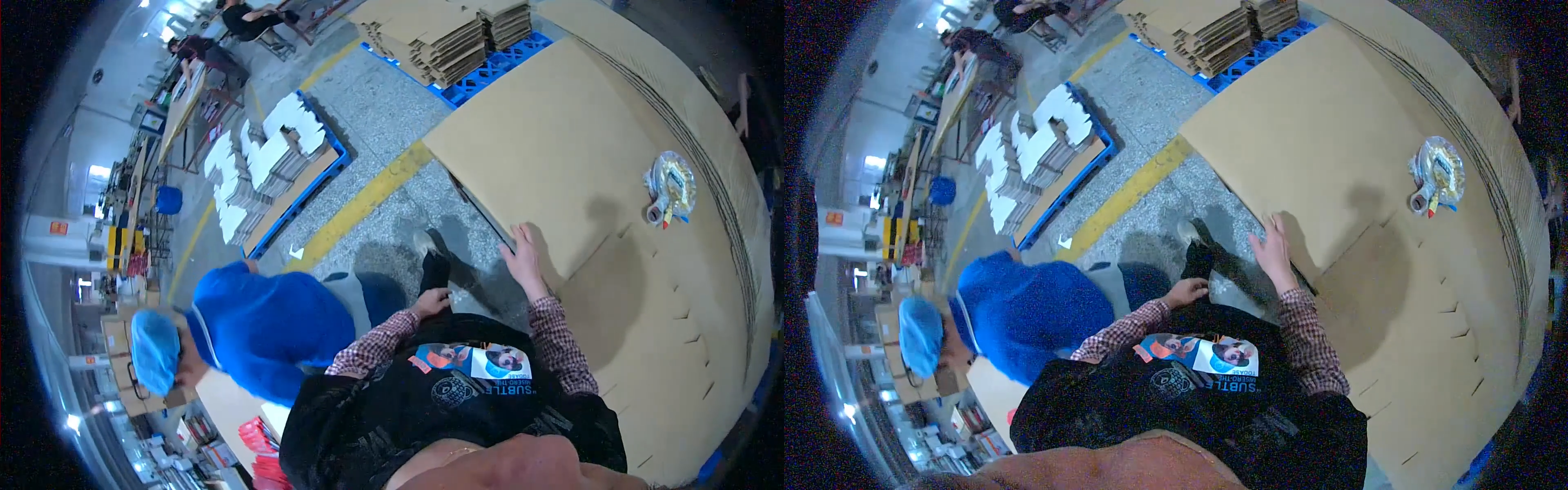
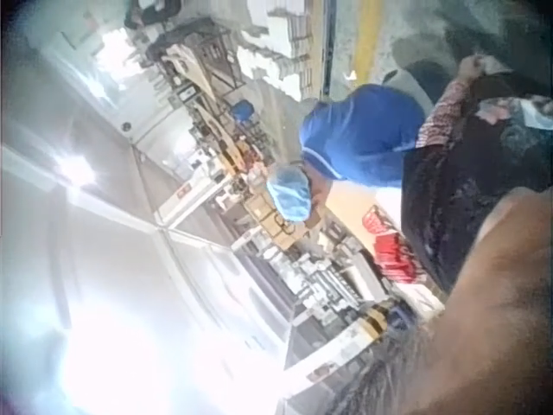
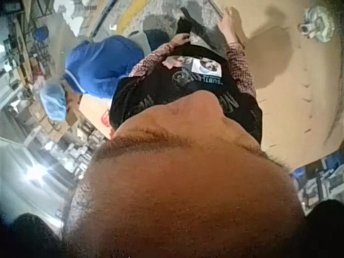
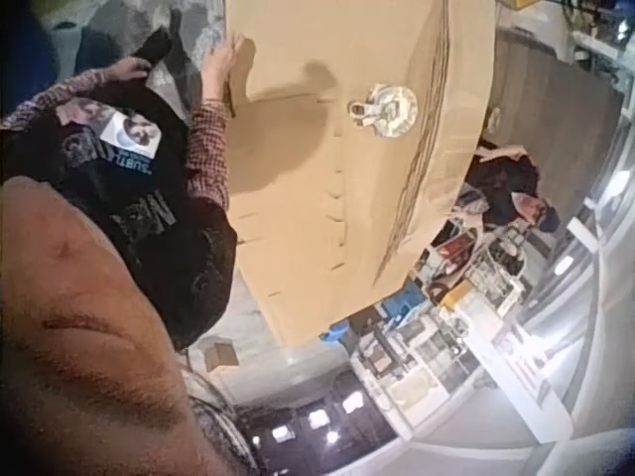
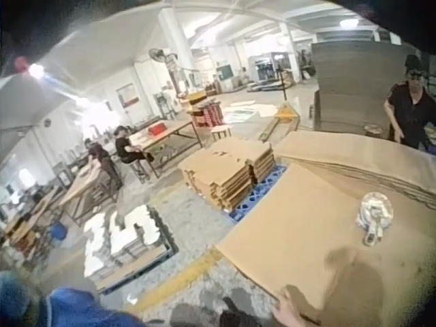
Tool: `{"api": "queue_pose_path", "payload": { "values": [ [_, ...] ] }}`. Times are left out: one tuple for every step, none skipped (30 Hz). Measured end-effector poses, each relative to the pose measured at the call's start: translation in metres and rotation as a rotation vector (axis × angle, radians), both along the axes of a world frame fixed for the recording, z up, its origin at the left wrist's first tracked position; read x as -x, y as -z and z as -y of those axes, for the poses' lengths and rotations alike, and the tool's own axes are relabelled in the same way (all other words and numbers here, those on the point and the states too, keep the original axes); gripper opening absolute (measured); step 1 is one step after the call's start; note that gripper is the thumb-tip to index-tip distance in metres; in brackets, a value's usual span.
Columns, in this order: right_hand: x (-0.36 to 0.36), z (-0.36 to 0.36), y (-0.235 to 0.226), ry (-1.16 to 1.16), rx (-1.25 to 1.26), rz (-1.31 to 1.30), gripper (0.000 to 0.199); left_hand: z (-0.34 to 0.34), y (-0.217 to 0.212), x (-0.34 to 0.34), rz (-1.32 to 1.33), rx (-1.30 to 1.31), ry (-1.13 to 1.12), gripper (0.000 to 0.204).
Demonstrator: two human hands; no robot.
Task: Organizing and stacking large pre-cut cardboard sheets for packaging.
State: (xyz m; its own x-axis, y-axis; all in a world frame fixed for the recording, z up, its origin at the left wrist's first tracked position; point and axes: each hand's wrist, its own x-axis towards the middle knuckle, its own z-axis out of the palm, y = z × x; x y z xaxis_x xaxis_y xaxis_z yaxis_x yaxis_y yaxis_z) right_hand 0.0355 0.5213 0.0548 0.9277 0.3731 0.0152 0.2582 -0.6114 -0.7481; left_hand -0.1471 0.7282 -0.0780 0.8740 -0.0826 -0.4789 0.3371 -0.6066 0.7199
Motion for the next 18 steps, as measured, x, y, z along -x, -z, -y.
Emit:
{"api": "queue_pose_path", "payload": {
  "values": [
    [-0.013,-0.010,0.009,0.055,0.017,-0.007,0.045,-0.010,-0.005,-0.023,-0.058,0.027,-0.029,0.037],
    [-0.029,-0.021,0.018,0.108,0.068,0.049,0.051,-0.020,-0.008,-0.043,0.021,0.117,-0.101,0.035],
    [-0.041,-0.036,0.027,0.155,0.117,0.096,0.057,-0.038,-0.003,-0.056,0.032,0.150,-0.106,0.035],
    [-0.052,-0.056,0.033,0.213,0.135,0.079,0.057,-0.064,0.010,-0.063,0.063,0.160,-0.101,0.035],
    [-0.061,-0.078,0.038,0.230,0.194,0.061,0.060,-0.093,0.019,-0.068,0.086,0.174,-0.092,0.036],
    [-0.070,-0.082,0.050,0.273,0.266,0.040,0.063,-0.111,0.009,-0.088,-0.019,0.116,-0.057,0.036],
    [-0.068,-0.084,0.063,0.349,0.293,0.012,0.063,-0.133,-0.007,-0.105,-0.120,0.044,-0.033,0.036],
    [-0.065,-0.093,0.068,0.347,0.370,0.095,0.064,-0.167,-0.001,-0.110,-0.093,0.062,-0.057,0.036],
    [-0.063,-0.104,0.071,0.313,0.441,0.183,0.065,-0.201,0.009,-0.105,-0.062,0.077,-0.113,0.036],
    [-0.064,-0.097,0.075,0.373,0.445,0.114,0.066,-0.216,0.002,-0.124,-0.039,0.047,-0.116,0.036],
    [-0.066,-0.089,0.081,0.409,0.480,0.167,0.066,-0.233,-0.007,-0.142,-0.007,0.008,-0.142,0.036],
    [-0.065,-0.082,0.085,0.435,0.509,0.211,0.065,-0.253,-0.007,-0.153,-0.007,0.012,-0.181,0.035],
    [-0.063,-0.084,0.078,0.447,0.528,0.149,0.066,-0.273,-0.005,-0.152,-0.031,0.005,-0.190,0.035],
    [-0.064,-0.091,0.066,0.453,0.542,0.087,0.068,-0.294,-0.004,-0.152,-0.054,-0.006,-0.281,0.034],
    [-0.065,-0.094,0.066,0.438,0.564,0.081,0.068,-0.313,-0.001,-0.161,-0.061,-0.015,-0.366,0.034],
    [-0.067,-0.102,0.067,0.419,0.577,0.081,0.068,-0.338,0.014,-0.155,0.054,-0.056,-0.354,0.031],
    [-0.069,-0.105,0.065,0.423,0.595,0.057,0.067,-0.348,0.009,-0.165,0.023,-0.086,-0.328,0.030],
    [-0.073,-0.111,0.062,0.410,0.617,0.032,0.066,-0.363,0.011,-0.171,-0.039,-0.050,-0.297,0.030]
  ]
}}
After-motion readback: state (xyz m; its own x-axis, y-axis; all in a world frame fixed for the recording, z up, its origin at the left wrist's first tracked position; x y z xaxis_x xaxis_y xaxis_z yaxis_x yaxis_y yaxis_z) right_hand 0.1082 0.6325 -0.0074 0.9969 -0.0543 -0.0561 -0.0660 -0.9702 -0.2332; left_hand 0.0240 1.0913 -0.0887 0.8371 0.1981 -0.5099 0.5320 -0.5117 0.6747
